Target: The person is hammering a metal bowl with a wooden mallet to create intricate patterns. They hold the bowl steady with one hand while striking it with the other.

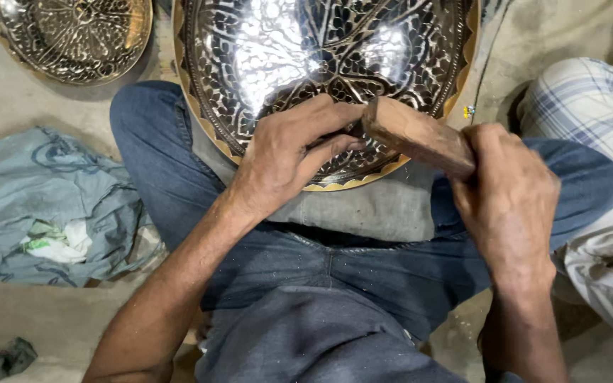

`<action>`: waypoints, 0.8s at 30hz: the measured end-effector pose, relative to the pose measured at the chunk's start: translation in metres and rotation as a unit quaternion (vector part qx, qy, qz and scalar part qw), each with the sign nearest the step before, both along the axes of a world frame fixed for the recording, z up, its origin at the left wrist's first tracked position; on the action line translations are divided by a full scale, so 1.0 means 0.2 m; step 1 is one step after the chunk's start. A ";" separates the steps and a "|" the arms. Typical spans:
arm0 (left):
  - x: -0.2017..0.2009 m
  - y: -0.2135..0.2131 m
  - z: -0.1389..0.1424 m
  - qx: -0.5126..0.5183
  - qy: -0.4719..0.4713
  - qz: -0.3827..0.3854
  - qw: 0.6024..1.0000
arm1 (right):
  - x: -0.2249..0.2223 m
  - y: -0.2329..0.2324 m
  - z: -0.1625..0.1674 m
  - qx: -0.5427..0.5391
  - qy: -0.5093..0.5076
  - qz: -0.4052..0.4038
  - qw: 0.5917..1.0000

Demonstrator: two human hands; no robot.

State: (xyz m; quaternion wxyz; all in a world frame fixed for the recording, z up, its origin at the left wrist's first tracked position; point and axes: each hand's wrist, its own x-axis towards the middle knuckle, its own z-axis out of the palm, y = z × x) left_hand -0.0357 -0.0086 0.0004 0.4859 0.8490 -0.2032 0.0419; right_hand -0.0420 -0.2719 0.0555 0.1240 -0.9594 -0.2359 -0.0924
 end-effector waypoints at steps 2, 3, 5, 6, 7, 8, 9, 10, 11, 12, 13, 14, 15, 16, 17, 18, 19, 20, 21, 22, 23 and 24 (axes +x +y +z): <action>-0.01 0.00 0.01 -0.018 -0.002 -0.011 1.000 | -0.01 -0.01 0.01 0.128 0.095 -0.072 0.984; -0.01 0.01 0.02 -0.025 0.001 -0.008 1.000 | -0.02 -0.01 0.01 0.192 0.149 -0.099 0.965; -0.02 0.02 0.03 -0.018 -0.020 -0.002 1.000 | -0.05 -0.01 0.01 0.050 0.069 -0.042 0.995; -0.01 0.02 0.02 -0.016 -0.039 -0.007 0.999 | -0.05 -0.02 0.01 -0.022 0.023 -0.018 0.999; -0.01 0.02 0.02 -0.010 -0.030 -0.009 0.999 | -0.06 -0.02 0.01 0.021 0.054 -0.045 0.997; -0.01 0.02 0.01 -0.002 -0.017 -0.006 1.000 | -0.06 -0.02 0.01 0.065 0.091 -0.066 0.992; -0.01 0.02 0.00 0.005 -0.002 -0.002 1.000 | -0.07 -0.02 0.02 0.108 0.131 -0.085 0.982; 0.00 0.01 -0.01 0.002 -0.013 -0.002 1.000 | -0.07 -0.01 0.02 0.078 0.096 -0.062 0.990; 0.00 0.01 -0.01 -0.003 -0.025 -0.005 1.000 | -0.06 -0.01 0.03 0.048 0.059 -0.042 0.996; 0.00 0.00 -0.02 -0.007 -0.037 -0.008 0.999 | -0.06 0.00 0.04 0.016 0.023 -0.021 0.999; 0.00 0.00 -0.02 -0.002 -0.031 -0.006 1.000 | -0.06 0.00 0.05 0.037 0.047 -0.037 0.998; 0.00 0.00 -0.03 0.005 -0.024 -0.003 1.000 | -0.05 0.01 0.06 0.059 0.071 -0.050 0.994; -0.01 0.00 -0.03 0.011 -0.013 -0.001 1.000 | -0.05 0.02 0.07 0.080 0.099 -0.066 0.990; -0.01 0.00 -0.03 0.007 -0.001 0.000 1.000 | -0.05 0.02 0.08 0.075 0.103 -0.058 0.990; -0.01 0.00 -0.04 0.005 0.005 0.000 1.000 | -0.05 0.03 0.08 0.071 0.100 -0.052 0.991; 0.00 0.00 -0.04 0.006 0.003 0.002 1.000 | -0.04 0.03 0.08 0.072 0.090 -0.043 0.992; 0.00 0.00 -0.05 0.018 -0.008 0.006 1.000 | -0.04 0.03 0.08 0.068 0.075 -0.037 0.994; 0.01 0.00 -0.05 0.027 -0.010 0.009 1.000 | -0.04 0.03 0.08 0.060 0.069 -0.034 0.995; 0.00 0.00 -0.05 0.032 -0.007 0.009 0.999 | -0.04 0.03 0.07 0.049 0.066 -0.034 0.996; 0.00 0.00 -0.06 0.020 0.003 0.008 1.000 | -0.04 0.03 0.07 0.056 0.070 -0.029 0.996; 0.00 0.00 -0.06 0.010 0.003 0.007 1.000 | -0.04 0.03 0.06 0.066 0.061 -0.023 0.996; 0.00 0.00 -0.06 0.003 0.007 0.008 1.000 | -0.03 0.02 0.05 0.079 0.058 -0.015 0.995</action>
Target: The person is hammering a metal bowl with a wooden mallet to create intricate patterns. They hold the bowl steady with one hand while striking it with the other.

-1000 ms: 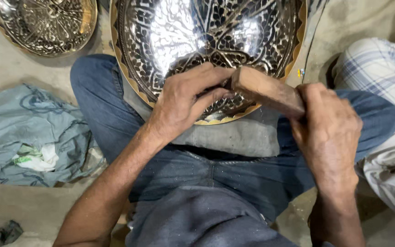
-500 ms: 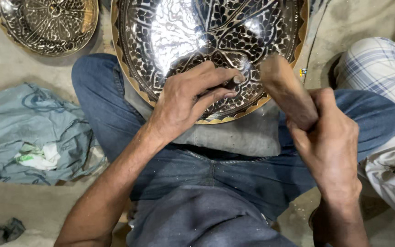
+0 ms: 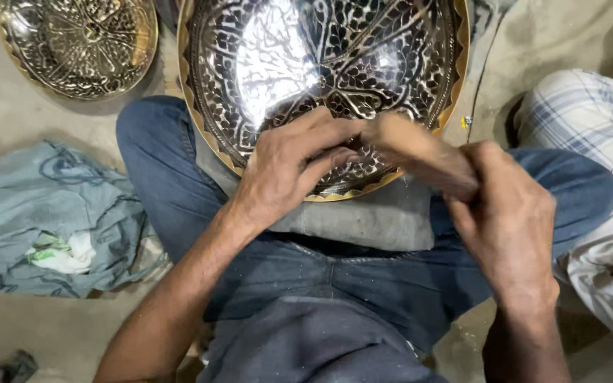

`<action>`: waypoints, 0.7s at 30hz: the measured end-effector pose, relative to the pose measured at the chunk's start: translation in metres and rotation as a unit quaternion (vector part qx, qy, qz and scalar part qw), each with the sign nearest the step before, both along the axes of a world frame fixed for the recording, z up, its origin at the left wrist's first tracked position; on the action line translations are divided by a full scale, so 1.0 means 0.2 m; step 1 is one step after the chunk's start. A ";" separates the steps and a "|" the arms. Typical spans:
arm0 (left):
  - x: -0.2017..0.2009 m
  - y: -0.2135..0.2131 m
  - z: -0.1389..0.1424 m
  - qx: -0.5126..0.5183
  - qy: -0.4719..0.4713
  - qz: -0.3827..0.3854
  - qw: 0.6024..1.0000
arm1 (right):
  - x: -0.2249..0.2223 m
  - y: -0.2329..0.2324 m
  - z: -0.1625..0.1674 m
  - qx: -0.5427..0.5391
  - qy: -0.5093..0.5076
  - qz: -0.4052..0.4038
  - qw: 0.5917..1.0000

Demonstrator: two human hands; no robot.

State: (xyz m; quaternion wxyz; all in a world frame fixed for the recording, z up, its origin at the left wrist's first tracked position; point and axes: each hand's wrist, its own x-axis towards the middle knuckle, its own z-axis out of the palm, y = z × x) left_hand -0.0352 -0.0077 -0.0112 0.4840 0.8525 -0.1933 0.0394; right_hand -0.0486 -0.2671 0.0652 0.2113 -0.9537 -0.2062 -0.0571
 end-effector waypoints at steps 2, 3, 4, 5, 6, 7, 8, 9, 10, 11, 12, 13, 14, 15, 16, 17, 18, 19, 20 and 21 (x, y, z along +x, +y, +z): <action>-0.01 0.00 0.01 -0.092 0.002 0.007 0.996 | 0.00 0.00 -0.01 0.062 0.073 -0.056 0.994; -0.01 0.00 0.01 -0.138 -0.004 0.008 0.990 | 0.01 -0.01 -0.02 0.093 0.103 -0.086 0.987; 0.00 0.00 0.01 -0.144 -0.021 0.019 0.989 | 0.02 -0.01 -0.03 0.090 0.092 -0.087 0.988; -0.01 0.00 0.01 -0.153 -0.029 0.033 0.987 | 0.02 -0.01 -0.02 0.085 0.090 -0.088 0.988; -0.02 -0.01 0.01 -0.164 -0.030 0.047 0.985 | 0.03 -0.02 -0.02 0.075 0.095 -0.091 0.989; -0.03 -0.03 0.00 -0.138 -0.027 0.041 0.989 | 0.03 -0.02 -0.02 0.072 0.097 -0.089 0.989; -0.03 -0.04 0.00 -0.108 -0.035 0.036 0.993 | 0.04 -0.02 -0.02 0.073 0.090 -0.084 0.990; -0.03 -0.05 -0.01 -0.077 -0.041 0.033 0.996 | 0.05 -0.02 -0.01 0.075 0.085 -0.077 0.991; -0.03 -0.06 -0.01 -0.071 -0.034 0.045 0.996 | 0.05 -0.01 -0.01 0.071 0.074 -0.060 0.993; -0.03 -0.07 -0.02 -0.066 -0.023 0.054 0.996 | 0.05 -0.01 0.00 0.066 0.068 -0.046 0.994; -0.03 -0.07 -0.02 -0.063 -0.016 0.060 0.996 | 0.06 -0.01 0.01 0.060 0.056 -0.034 0.996; -0.03 -0.08 -0.02 -0.061 -0.014 0.071 0.995 | 0.06 -0.01 0.03 0.022 0.012 -0.017 1.000; -0.04 -0.09 -0.01 -0.059 -0.010 0.085 0.995 | 0.06 0.00 0.04 -0.015 -0.030 0.004 0.999; -0.05 -0.10 -0.01 -0.057 -0.004 0.099 0.993 | 0.07 0.00 0.05 -0.053 -0.070 0.024 0.996; -0.06 -0.10 0.00 -0.061 -0.008 0.112 0.992 | 0.08 0.02 0.06 -0.072 -0.071 0.024 0.995; -0.07 -0.10 0.01 -0.065 -0.016 0.123 0.990 | 0.10 0.02 0.07 -0.090 -0.075 0.023 0.993; -0.08 -0.11 0.03 -0.069 -0.020 0.136 0.988 | 0.12 0.03 0.08 -0.109 -0.076 0.022 0.991; -0.09 -0.11 0.04 -0.068 -0.019 0.143 0.987 | 0.13 0.03 0.09 -0.125 -0.076 0.021 0.989; -0.10 -0.11 0.05 -0.068 -0.018 0.150 0.986 | 0.15 0.04 0.10 -0.142 -0.074 0.020 0.987; -0.10 -0.12 0.05 -0.067 -0.021 0.156 0.985 | 0.16 0.04 0.10 -0.157 -0.078 0.017 0.984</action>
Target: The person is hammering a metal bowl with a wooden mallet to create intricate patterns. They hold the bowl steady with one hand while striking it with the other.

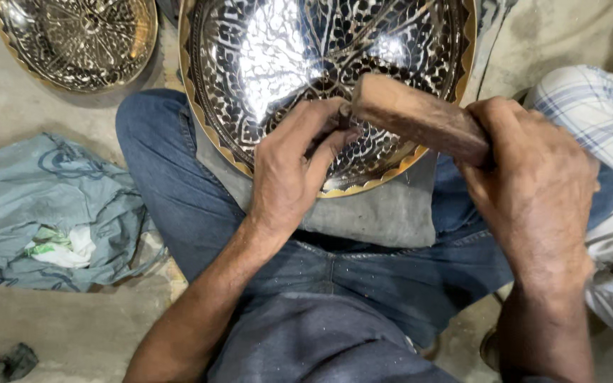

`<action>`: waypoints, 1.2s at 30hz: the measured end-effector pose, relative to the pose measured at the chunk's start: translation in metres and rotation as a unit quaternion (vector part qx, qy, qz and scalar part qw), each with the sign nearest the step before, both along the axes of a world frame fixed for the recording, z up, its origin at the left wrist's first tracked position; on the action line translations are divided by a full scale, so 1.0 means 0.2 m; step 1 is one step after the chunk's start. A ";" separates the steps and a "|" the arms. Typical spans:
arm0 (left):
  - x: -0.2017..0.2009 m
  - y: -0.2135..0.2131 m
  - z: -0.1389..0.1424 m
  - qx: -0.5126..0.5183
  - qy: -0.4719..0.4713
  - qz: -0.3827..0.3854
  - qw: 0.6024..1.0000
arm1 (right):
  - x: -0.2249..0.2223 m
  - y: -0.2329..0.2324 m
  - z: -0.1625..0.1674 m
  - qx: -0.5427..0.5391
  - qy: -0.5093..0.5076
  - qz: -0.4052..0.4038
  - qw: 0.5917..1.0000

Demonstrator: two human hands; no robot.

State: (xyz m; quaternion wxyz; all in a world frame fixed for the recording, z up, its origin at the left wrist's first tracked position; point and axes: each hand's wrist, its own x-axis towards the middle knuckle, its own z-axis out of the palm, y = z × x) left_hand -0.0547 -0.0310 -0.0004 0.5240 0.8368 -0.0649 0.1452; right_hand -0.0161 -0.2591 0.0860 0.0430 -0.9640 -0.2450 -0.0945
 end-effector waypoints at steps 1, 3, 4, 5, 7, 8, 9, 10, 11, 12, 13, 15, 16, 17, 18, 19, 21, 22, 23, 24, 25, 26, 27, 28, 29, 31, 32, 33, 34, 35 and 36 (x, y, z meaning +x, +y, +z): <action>0.00 0.00 0.00 -0.002 -0.007 -0.001 1.000 | 0.02 0.00 0.00 -0.038 0.018 -0.015 0.999; 0.00 -0.01 0.01 -0.010 -0.009 -0.004 1.000 | 0.05 0.00 0.01 -0.115 0.064 -0.045 0.990; 0.00 -0.01 0.01 -0.003 -0.005 -0.002 1.000 | 0.05 -0.01 0.01 -0.108 0.028 -0.012 0.994; 0.00 -0.01 0.01 0.006 -0.007 -0.001 1.000 | 0.06 -0.02 0.03 -0.099 -0.012 0.021 0.995; 0.01 0.00 0.01 0.007 -0.004 -0.002 1.000 | 0.07 -0.04 0.05 -0.087 -0.057 0.052 0.993; 0.00 0.00 0.01 -0.001 0.005 -0.004 1.000 | 0.09 -0.04 0.06 -0.087 -0.058 0.050 0.993; 0.00 0.00 0.00 -0.010 0.015 -0.004 1.000 | 0.10 -0.04 0.07 -0.090 -0.052 0.049 0.993; 0.00 0.00 0.00 -0.003 0.006 -0.003 1.000 | 0.11 -0.04 0.08 -0.094 -0.046 0.048 0.993; 0.01 0.01 0.00 0.004 -0.006 -0.002 1.000 | 0.12 -0.04 0.11 -0.102 -0.038 0.047 0.993; 0.00 0.01 0.00 0.010 -0.012 0.000 1.000 | 0.12 -0.03 0.12 -0.107 -0.022 0.041 0.993; -0.01 0.00 -0.01 0.005 -0.003 -0.002 1.000 | 0.11 -0.04 0.13 -0.111 -0.006 0.035 0.993; -0.01 0.00 -0.02 -0.005 0.006 -0.007 1.000 | 0.10 -0.03 0.14 -0.141 0.006 0.020 0.990; 0.01 0.00 -0.02 -0.004 0.003 -0.007 1.000 | 0.11 -0.02 0.15 -0.171 0.002 0.019 0.985; 0.01 0.00 -0.01 -0.005 0.005 -0.007 1.000 | 0.14 -0.02 0.14 -0.232 -0.013 0.031 0.972; 0.00 -0.01 -0.01 -0.006 0.010 -0.008 1.000 | 0.14 -0.02 0.14 -0.293 -0.023 0.042 0.955; -0.01 -0.01 -0.01 -0.009 0.013 -0.009 1.000 | 0.13 -0.02 0.14 -0.216 0.003 0.028 0.976; 0.00 -0.01 -0.01 -0.010 0.006 -0.007 1.000 | 0.13 -0.03 0.14 -0.120 0.020 0.018 0.992; -0.01 -0.01 -0.01 -0.004 0.009 -0.003 1.000 | 0.13 -0.03 0.14 -0.104 0.015 0.024 0.994; -0.02 -0.01 -0.01 0.000 0.017 0.000 1.000 | 0.13 -0.03 0.14 -0.158 -0.007 0.050 0.986; -0.02 -0.01 0.00 0.005 0.020 0.003 1.000 | 0.14 -0.03 0.14 -0.209 -0.034 0.073 0.975; 0.00 0.00 0.00 -0.003 0.010 -0.001 1.000 | 0.15 -0.03 0.14 -0.150 0.001 0.050 0.987; 0.01 -0.01 0.01 -0.012 0.004 -0.002 1.000 | 0.15 -0.03 0.15 -0.091 0.039 0.028 0.995; -0.01 -0.01 0.00 -0.023 0.004 -0.006 1.000 | 0.14 -0.03 0.14 -0.033 0.084 0.005 0.996; -0.02 0.00 0.00 -0.009 0.008 -0.003 1.000 | 0.13 -0.03 0.13 -0.090 0.040 0.034 0.995; -0.04 0.00 0.00 0.005 0.008 0.000 1.000 | 0.13 -0.03 0.12 -0.146 -0.008 0.064 0.987; 0.01 0.02 0.01 0.019 -0.010 -0.004 1.000 | 0.15 -0.02 0.12 -0.151 -0.045 0.074 0.985; 0.02 0.02 0.01 0.012 -0.011 -0.008 1.000 | 0.14 -0.03 0.13 -0.106 -0.017 0.061 0.992; 0.00 0.01 0.01 0.002 -0.004 -0.013 1.000 | 0.12 -0.03 0.13 -0.064 0.022 0.042 0.997; -0.02 0.00 0.01 -0.016 0.008 -0.016 1.000 | 0.10 -0.04 0.13 -0.021 0.058 0.023 0.998; -0.01 -0.01 0.01 -0.031 0.011 -0.017 0.999 | 0.10 -0.02 0.13 0.024 0.088 -0.002 0.996; 0.00 0.00 0.01 -0.044 0.011 -0.017 0.999 | 0.11 -0.01 0.14 0.007 0.074 0.007 0.997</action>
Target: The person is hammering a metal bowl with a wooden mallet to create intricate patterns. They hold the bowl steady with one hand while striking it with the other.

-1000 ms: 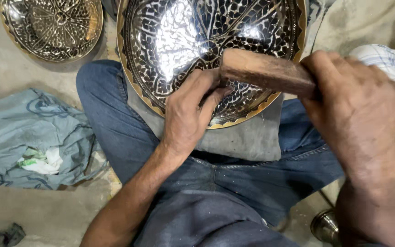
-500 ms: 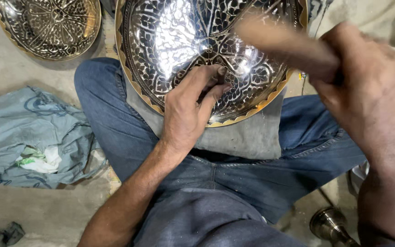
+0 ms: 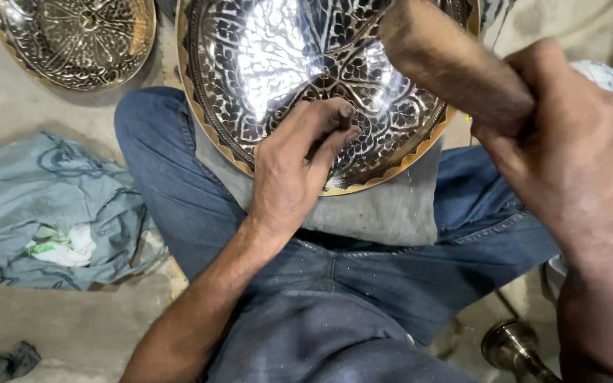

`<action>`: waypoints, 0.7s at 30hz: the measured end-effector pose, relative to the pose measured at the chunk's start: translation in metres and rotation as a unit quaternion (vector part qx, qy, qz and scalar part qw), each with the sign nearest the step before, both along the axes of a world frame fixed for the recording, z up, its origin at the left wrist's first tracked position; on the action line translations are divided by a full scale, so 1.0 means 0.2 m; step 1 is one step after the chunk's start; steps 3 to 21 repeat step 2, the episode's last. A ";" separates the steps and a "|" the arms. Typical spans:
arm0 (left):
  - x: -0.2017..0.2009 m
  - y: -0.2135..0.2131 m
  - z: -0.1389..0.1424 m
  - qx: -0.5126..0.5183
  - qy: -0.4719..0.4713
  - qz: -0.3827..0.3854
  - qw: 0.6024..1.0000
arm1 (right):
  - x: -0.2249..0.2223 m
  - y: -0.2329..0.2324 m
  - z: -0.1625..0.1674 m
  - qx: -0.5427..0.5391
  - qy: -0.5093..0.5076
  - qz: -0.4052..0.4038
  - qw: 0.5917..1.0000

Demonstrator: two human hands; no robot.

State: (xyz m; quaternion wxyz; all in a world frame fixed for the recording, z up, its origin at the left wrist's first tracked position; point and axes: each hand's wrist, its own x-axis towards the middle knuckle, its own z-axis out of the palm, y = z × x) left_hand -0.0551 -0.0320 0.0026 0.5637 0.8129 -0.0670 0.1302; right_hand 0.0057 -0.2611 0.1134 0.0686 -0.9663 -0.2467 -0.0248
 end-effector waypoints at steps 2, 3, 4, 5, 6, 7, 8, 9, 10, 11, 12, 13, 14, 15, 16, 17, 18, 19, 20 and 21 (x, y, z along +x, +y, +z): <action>-0.01 0.01 0.01 0.036 0.011 0.011 0.999 | 0.00 0.01 0.02 -0.094 -0.068 0.052 0.992; -0.01 0.01 0.01 0.036 0.011 0.011 0.999 | 0.00 0.01 0.02 -0.094 -0.068 0.052 0.992; -0.01 0.01 0.01 0.036 0.011 0.011 0.999 | 0.00 0.01 0.02 -0.094 -0.068 0.052 0.992; -0.01 0.01 0.01 0.036 0.011 0.011 0.999 | 0.00 0.01 0.02 -0.094 -0.068 0.052 0.992; -0.01 0.01 0.01 0.036 0.011 0.011 0.999 | 0.00 0.01 0.02 -0.094 -0.068 0.052 0.992; -0.01 0.01 0.01 0.036 0.011 0.011 0.999 | 0.00 0.01 0.02 -0.094 -0.068 0.052 0.992; -0.01 0.01 0.01 0.036 0.011 0.011 0.999 | 0.00 0.01 0.02 -0.094 -0.068 0.052 0.992; -0.01 0.01 0.01 0.036 0.011 0.011 0.999 | 0.00 0.01 0.02 -0.094 -0.068 0.052 0.992; -0.01 0.01 0.01 0.036 0.011 0.011 0.999 | 0.00 0.01 0.02 -0.094 -0.068 0.052 0.992; -0.01 0.01 0.01 0.036 0.011 0.011 0.999 | 0.00 0.01 0.02 -0.094 -0.068 0.052 0.992; -0.01 0.01 0.01 0.036 0.011 0.011 0.999 | 0.00 0.01 0.02 -0.094 -0.068 0.052 0.992; -0.01 0.01 0.01 0.036 0.011 0.011 0.999 | 0.00 0.01 0.02 -0.094 -0.068 0.052 0.992; -0.01 0.01 0.01 0.036 0.011 0.011 0.999 | 0.00 0.01 0.02 -0.094 -0.068 0.052 0.992; -0.01 0.01 0.01 0.036 0.011 0.011 0.999 | 0.00 0.01 0.02 -0.094 -0.068 0.052 0.992; -0.01 0.01 0.01 0.036 0.011 0.011 0.999 | 0.00 0.01 0.02 -0.094 -0.068 0.052 0.992; -0.01 0.01 0.01 0.036 0.011 0.011 0.999 | 0.00 0.01 0.02 -0.094 -0.068 0.052 0.992; -0.01 0.01 0.01 0.036 0.011 0.011 0.999 | 0.00 0.01 0.02 -0.094 -0.068 0.052 0.992; -0.01 0.01 0.01 0.036 0.011 0.011 0.999 | 0.00 0.01 0.02 -0.094 -0.068 0.052 0.992; -0.01 0.01 0.01 0.036 0.011 0.011 0.999 | 0.00 0.01 0.02 -0.094 -0.068 0.052 0.992; -0.01 0.01 0.01 0.036 0.011 0.011 0.999 | 0.00 0.01 0.02 -0.094 -0.068 0.052 0.992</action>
